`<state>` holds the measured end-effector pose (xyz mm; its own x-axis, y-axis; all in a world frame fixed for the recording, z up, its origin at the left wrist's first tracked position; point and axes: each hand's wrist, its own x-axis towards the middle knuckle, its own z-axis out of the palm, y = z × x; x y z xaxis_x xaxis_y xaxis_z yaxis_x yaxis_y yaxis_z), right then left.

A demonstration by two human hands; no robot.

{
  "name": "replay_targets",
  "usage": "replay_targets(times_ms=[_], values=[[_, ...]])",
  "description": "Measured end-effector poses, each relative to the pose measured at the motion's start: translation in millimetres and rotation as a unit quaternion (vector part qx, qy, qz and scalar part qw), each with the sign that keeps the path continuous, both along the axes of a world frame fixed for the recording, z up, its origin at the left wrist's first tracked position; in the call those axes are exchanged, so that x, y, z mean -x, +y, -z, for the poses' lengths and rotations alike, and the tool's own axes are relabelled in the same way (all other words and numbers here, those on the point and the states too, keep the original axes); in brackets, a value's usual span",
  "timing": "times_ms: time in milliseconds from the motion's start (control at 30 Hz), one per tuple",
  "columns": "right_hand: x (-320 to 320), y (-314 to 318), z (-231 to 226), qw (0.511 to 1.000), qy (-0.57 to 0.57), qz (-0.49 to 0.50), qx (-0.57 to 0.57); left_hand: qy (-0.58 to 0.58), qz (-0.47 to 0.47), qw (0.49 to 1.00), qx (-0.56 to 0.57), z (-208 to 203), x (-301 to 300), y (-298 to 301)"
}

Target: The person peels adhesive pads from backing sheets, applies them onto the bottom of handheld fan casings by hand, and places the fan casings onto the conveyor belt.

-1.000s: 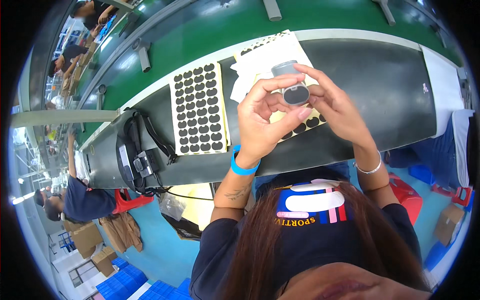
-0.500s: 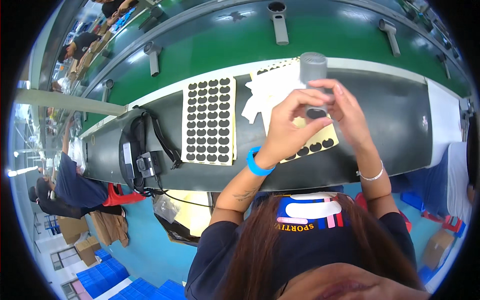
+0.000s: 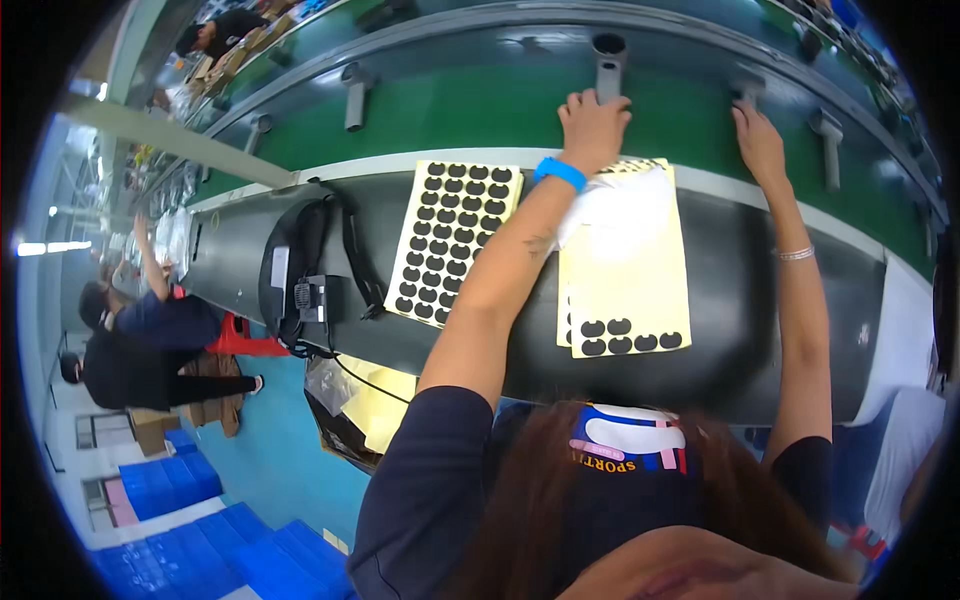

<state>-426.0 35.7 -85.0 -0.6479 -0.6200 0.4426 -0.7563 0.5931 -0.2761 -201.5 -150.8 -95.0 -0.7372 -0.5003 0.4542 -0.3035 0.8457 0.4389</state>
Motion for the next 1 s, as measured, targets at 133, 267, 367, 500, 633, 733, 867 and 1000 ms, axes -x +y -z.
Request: replay_targets(times_ms=[133, 267, 367, 500, 633, 733, 867, 1000], values=[[-54.2, 9.5, -16.4, 0.997, 0.029, -0.054, 0.055, 0.103, 0.015, 0.994, 0.036, 3.0, -2.9, -34.8], [-150.5, 54.5, -49.7, 0.981, -0.064, -0.175, 0.059, 0.169, 0.115, 0.957, 0.204, -48.4, -37.2, -60.4], [-215.5, 95.2, -60.6, 0.965, -0.169, -0.195, 0.053, 0.394, 0.238, 0.862, -0.213, -90.2, -61.1, 5.8], [-281.9, 111.0, -50.5, 0.944, -0.263, -0.194, 0.050, 0.297, 0.182, 0.934, -0.084, -117.3, -119.8, 55.6], [-323.7, 101.2, -40.0, 0.953, -0.263, -0.147, 0.023, 0.251, 0.224, 0.936, -0.101, -107.1, -176.4, 88.1], [-325.5, 101.3, -30.1, 0.963, -0.226, -0.141, 0.040, 0.226, 0.233, 0.936, -0.134, -90.7, -191.4, 111.6], [-331.1, 98.5, -30.1, 0.963, -0.230, -0.132, 0.049, 0.228, 0.238, 0.915, -0.232, -80.3, -207.0, 124.6], [-332.3, 94.6, -28.1, 0.964, -0.228, -0.128, 0.036, 0.263, 0.243, 0.886, -0.296, -76.0, -210.2, 127.9]])
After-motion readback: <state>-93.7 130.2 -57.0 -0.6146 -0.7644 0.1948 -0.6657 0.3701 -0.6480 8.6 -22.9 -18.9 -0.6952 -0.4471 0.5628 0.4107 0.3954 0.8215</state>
